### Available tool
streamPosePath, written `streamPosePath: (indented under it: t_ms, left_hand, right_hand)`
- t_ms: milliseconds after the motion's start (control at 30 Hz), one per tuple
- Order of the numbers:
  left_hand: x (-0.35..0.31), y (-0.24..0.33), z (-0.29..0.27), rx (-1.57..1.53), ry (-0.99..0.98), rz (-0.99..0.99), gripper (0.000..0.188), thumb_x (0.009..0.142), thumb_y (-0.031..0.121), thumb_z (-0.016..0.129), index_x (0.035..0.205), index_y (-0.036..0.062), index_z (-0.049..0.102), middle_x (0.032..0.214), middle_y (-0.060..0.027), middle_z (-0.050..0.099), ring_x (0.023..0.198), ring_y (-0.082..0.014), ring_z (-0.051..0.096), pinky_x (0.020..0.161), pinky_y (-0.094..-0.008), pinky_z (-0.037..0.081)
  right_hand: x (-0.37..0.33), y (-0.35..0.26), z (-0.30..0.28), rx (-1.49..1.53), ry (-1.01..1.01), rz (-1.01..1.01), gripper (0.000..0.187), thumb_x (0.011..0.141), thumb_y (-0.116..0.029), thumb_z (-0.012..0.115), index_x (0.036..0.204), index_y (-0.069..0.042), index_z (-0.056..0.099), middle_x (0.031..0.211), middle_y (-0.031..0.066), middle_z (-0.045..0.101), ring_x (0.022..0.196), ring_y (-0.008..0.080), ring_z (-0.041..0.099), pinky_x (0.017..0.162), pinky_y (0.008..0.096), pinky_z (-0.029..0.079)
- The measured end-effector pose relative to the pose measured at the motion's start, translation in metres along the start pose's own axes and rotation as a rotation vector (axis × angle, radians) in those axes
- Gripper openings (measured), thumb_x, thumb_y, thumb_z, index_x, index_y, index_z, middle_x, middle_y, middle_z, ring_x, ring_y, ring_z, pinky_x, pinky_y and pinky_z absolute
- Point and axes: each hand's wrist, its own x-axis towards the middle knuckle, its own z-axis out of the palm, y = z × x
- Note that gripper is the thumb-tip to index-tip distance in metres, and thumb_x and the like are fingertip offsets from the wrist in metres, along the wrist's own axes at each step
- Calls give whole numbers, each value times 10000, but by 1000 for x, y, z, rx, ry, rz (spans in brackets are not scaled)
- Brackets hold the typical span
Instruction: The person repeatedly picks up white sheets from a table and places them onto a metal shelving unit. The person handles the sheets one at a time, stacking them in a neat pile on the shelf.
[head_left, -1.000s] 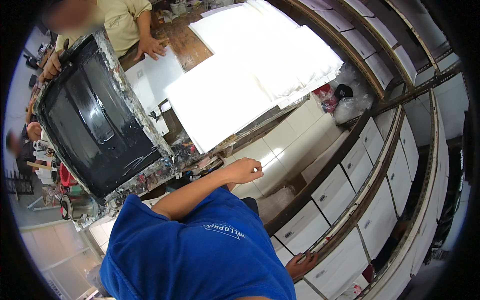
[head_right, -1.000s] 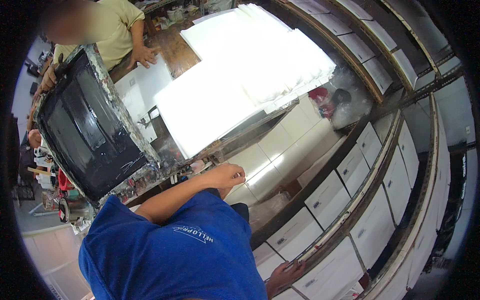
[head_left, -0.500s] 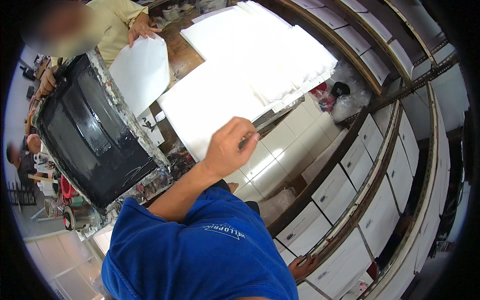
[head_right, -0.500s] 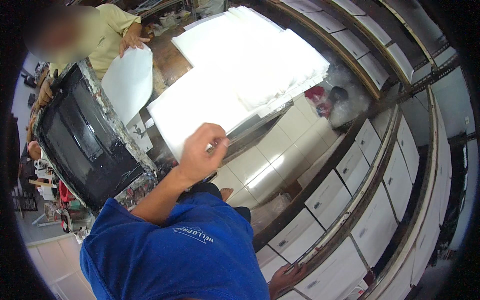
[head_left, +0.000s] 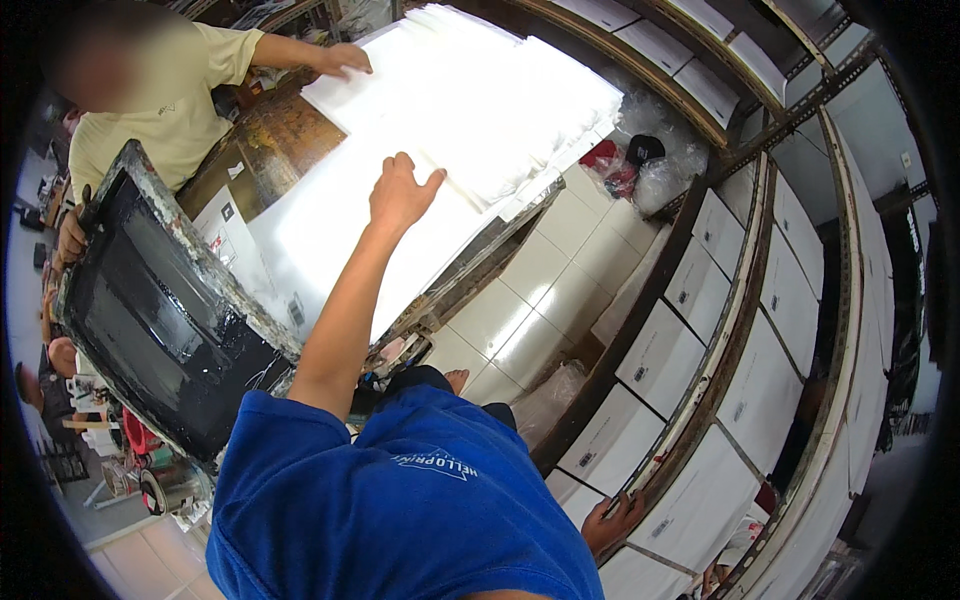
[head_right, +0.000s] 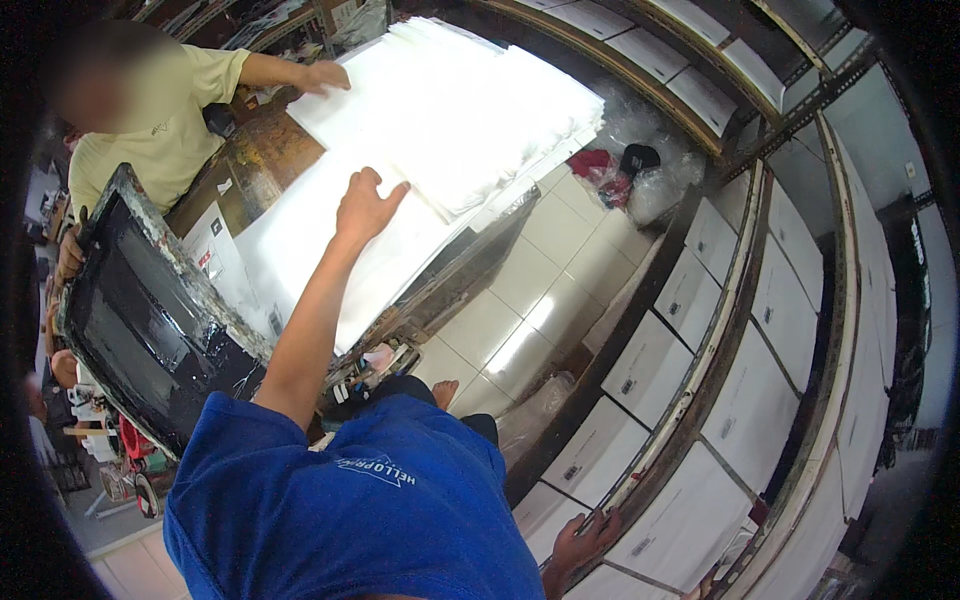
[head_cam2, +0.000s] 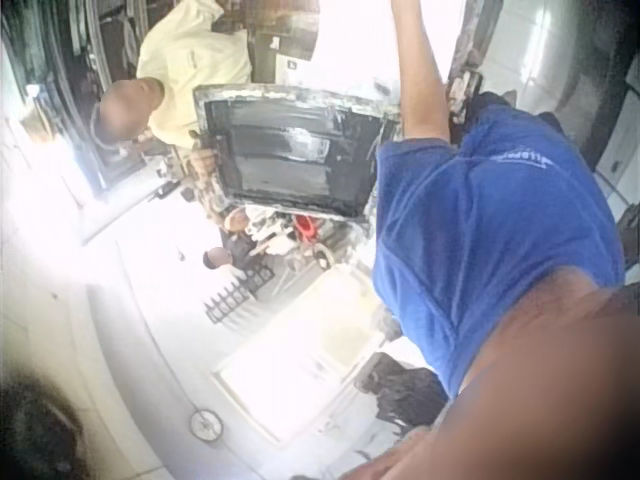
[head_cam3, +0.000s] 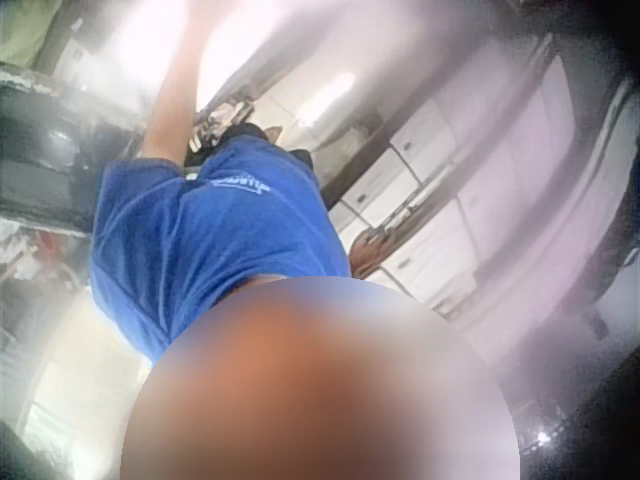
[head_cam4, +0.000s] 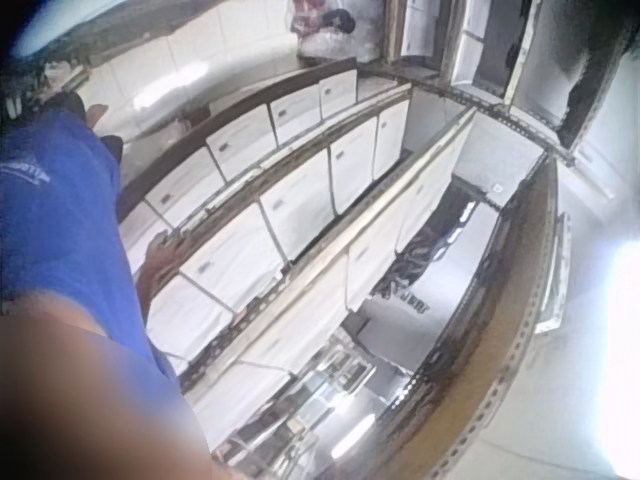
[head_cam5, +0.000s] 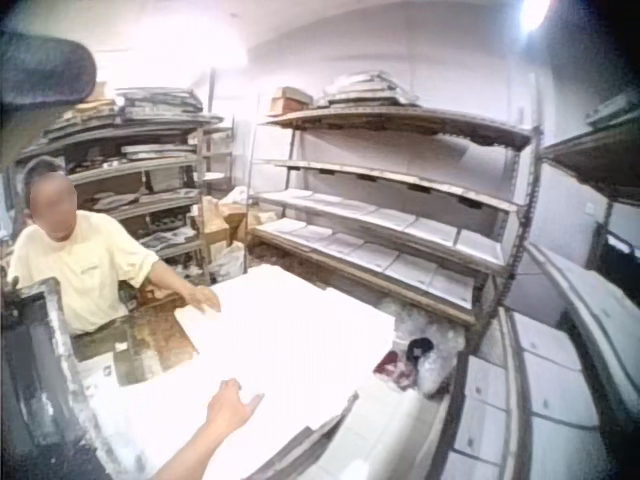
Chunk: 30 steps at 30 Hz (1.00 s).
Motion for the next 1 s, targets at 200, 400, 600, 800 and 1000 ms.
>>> streamPosePath:
  t_ms: [200, 400, 600, 800, 1000]
  left_hand:
    - [12, -18, 52, 83, -154, -88, 581, 770, 307, 660, 1142, -79, 433, 1106, -295, 537, 984, -407, 595, 855, -446, 499]
    - [19, -21, 46, 81, -169, -135, 535, 742, 138, 622, 1163, -88, 381, 987, -291, 603, 936, -409, 621, 836, -449, 511]
    - [20, -47, 62, -66, -65, -53, 647, 682, 110, 621, 1261, -83, 407, 952, -293, 628, 951, -400, 623, 867, -406, 493]
    - [-107, 14, 10, -413, -57, 305, 190, 755, 10, 561, 927, -36, 493, 750, -77, 506, 662, -165, 491, 659, -284, 454]
    - [-253, 84, -9, -401, -443, 637, 117, 780, -17, 579, 881, -17, 520, 690, -83, 495, 591, -153, 460, 570, -283, 415]
  right_hand:
    - [-3, 0, 0, -45, -6, 18, 239, 857, -127, 532, 1017, 42, 583, 1247, 225, 467, 1170, 401, 450, 968, 523, 379]
    - [0, -7, 0, 20, 5, 50, 234, 827, -91, 555, 1020, 39, 583, 1232, 220, 483, 1162, 401, 455, 966, 522, 381]
    - [-7, 5, 1, 17, -27, 89, 289, 770, -82, 593, 1043, 11, 604, 1267, 218, 470, 1187, 410, 435, 993, 527, 362]
    - [22, -22, -14, 142, 85, 208, 377, 746, -90, 659, 1113, -28, 599, 1225, 207, 512, 1148, 387, 477, 1009, 504, 352]
    - [80, -123, -31, 1297, -231, 260, 494, 883, -168, 619, 1320, -49, 423, 1248, 119, 509, 1156, 230, 519, 959, 371, 451]
